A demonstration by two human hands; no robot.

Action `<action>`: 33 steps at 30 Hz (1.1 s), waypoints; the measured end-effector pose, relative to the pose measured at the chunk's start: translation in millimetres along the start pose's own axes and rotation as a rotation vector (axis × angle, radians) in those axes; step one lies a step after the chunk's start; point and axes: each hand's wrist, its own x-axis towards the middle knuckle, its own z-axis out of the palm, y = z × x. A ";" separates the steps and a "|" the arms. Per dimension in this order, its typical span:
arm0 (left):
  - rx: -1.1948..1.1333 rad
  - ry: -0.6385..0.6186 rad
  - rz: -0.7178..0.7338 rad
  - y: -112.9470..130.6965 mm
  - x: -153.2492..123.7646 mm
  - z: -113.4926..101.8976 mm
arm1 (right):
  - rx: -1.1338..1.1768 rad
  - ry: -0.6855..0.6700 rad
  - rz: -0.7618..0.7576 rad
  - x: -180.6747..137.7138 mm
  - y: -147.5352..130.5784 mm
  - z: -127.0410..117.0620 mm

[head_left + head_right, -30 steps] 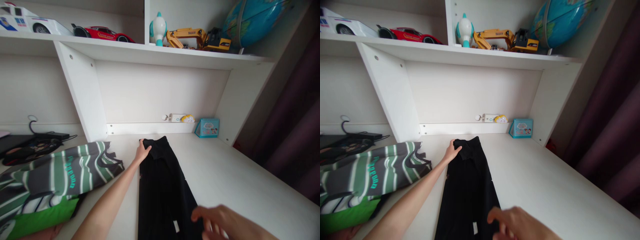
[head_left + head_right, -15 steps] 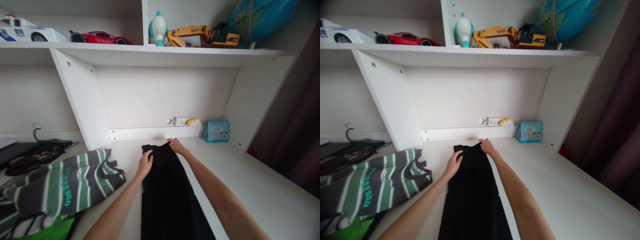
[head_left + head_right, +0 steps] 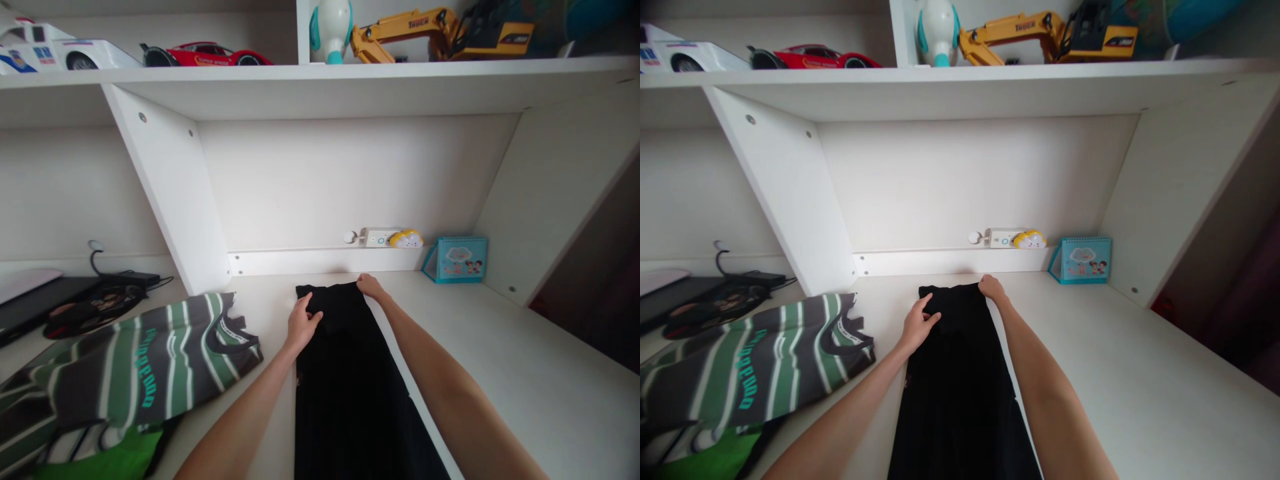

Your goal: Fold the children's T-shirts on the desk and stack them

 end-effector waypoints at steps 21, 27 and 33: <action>0.022 -0.067 0.023 -2.4 0.4 2.6 | -0.003 -0.132 -0.399 -177.1 -7.5 -11.0; -0.141 -0.025 -0.048 -6.0 9.0 1.3 | 0.009 -0.385 -0.478 -314.6 26.0 -31.3; -0.043 -0.074 -0.044 13.0 18.1 5.2 | 0.028 -0.395 -0.476 -375.3 33.5 -29.7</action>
